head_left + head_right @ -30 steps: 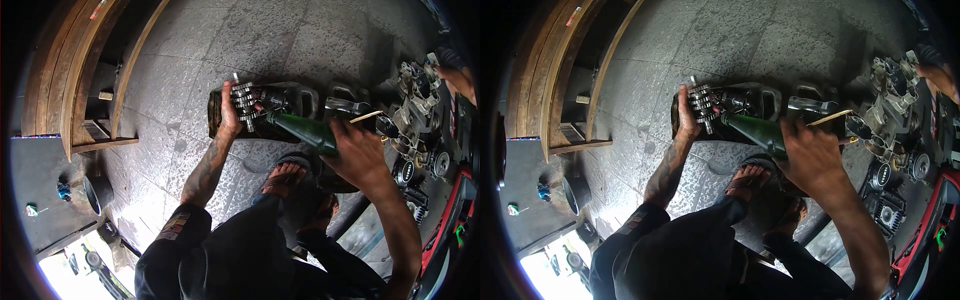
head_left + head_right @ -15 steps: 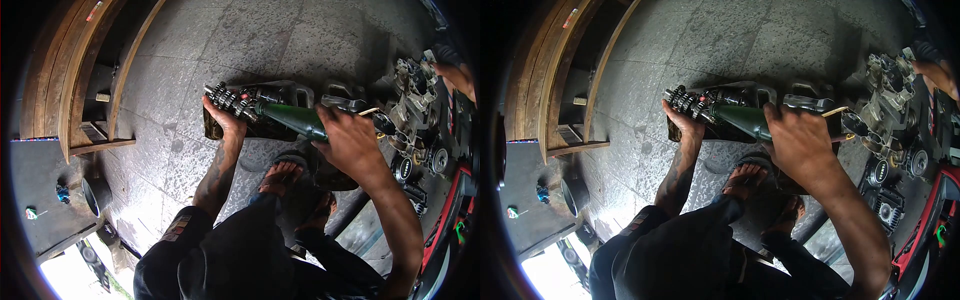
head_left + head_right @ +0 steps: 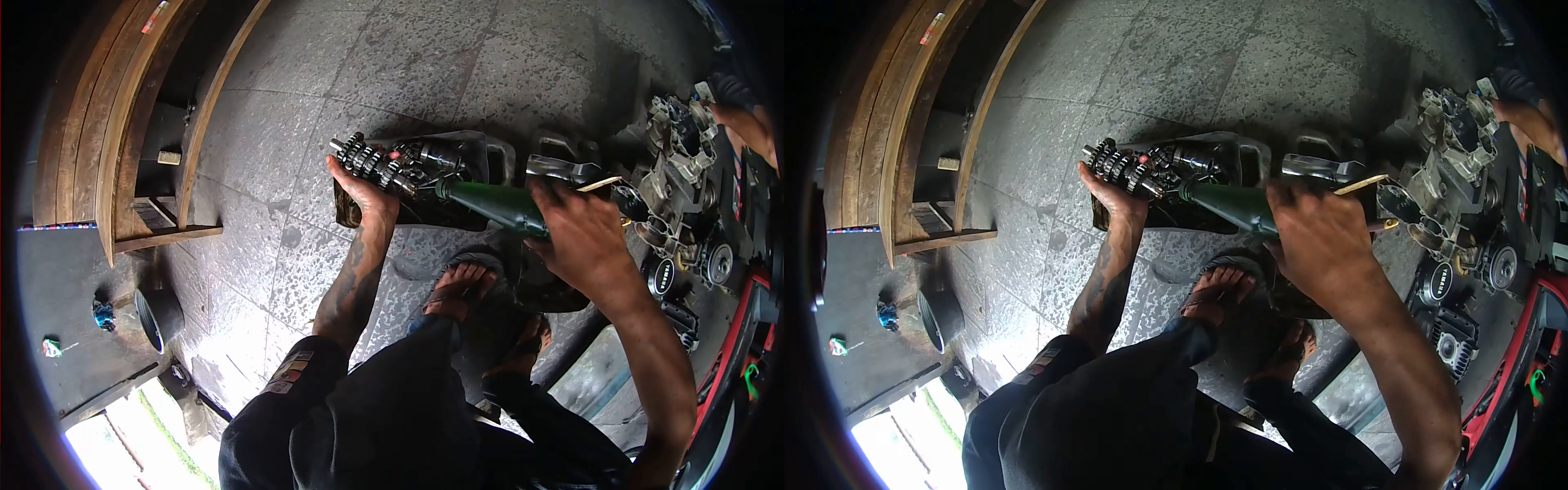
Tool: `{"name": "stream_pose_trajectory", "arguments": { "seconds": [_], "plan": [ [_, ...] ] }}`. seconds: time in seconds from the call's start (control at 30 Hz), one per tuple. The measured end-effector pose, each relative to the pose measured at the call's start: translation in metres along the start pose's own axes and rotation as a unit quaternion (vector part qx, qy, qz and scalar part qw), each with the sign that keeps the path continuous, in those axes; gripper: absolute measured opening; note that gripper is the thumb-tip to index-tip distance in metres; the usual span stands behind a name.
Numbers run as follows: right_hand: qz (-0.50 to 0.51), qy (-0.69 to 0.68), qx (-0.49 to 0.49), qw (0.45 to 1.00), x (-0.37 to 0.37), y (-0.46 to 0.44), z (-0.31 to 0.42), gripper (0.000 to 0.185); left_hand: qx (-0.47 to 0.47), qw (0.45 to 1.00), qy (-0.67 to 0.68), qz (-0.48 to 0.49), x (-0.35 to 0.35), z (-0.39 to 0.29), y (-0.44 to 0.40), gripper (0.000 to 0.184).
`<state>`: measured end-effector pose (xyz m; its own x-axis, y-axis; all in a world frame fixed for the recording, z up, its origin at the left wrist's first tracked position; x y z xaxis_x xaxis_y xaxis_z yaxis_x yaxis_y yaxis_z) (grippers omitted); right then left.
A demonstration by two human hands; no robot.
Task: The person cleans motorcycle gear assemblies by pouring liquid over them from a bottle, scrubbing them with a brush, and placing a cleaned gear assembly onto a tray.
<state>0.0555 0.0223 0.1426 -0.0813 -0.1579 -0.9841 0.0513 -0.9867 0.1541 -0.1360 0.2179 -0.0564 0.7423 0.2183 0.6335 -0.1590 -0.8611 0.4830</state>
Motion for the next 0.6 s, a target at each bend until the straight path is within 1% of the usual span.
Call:
{"name": "stream_pose_trajectory", "arguments": {
  "seconds": [0.1, 0.27, 0.4, 0.43, 0.53, 0.6],
  "plan": [
    [0.011, 0.008, 0.0, 1.0, -0.005, -0.001, 0.005, 0.058, -0.002, 1.0, 0.004, 0.003, -0.003, 0.003, -0.002, 0.068],
    [-0.006, 0.01, 0.001, 1.0, -0.008, -0.001, 0.003, 0.059, 0.005, 1.0, -0.007, 0.012, -0.003, 0.005, -0.001, 0.068],
    [-0.006, -0.013, 0.005, 1.0, -0.015, -0.008, 0.001, 0.058, -0.02, 0.999, 0.01, 0.035, -0.003, 0.01, -0.001, 0.068],
    [-0.013, -0.018, 0.002, 1.0, -0.017, -0.009, 0.002, 0.058, -0.032, 0.998, 0.02, 0.046, -0.002, 0.011, 0.0, 0.068],
    [-0.036, -0.013, -0.009, 0.999, -0.022, -0.011, 0.003, 0.058, -0.038, 0.998, 0.01, 0.04, -0.002, 0.012, 0.002, 0.068],
    [-0.05, -0.003, -0.016, 0.999, -0.027, -0.012, 0.004, 0.058, -0.036, 0.998, 0.006, 0.058, -0.003, 0.013, -0.001, 0.068]
  ]
}}
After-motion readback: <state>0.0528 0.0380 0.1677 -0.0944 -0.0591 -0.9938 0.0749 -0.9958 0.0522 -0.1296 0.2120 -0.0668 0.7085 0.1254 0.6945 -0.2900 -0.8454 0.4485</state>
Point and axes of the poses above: each hand's wrist, its own y-axis away from the middle knuckle, its own x-axis out of the palm, z = x × y, the point moved 7 cm from there along -y, towards the middle knuckle, and after that the axes turned 9 degrees about -x, right-handed, at the moved point
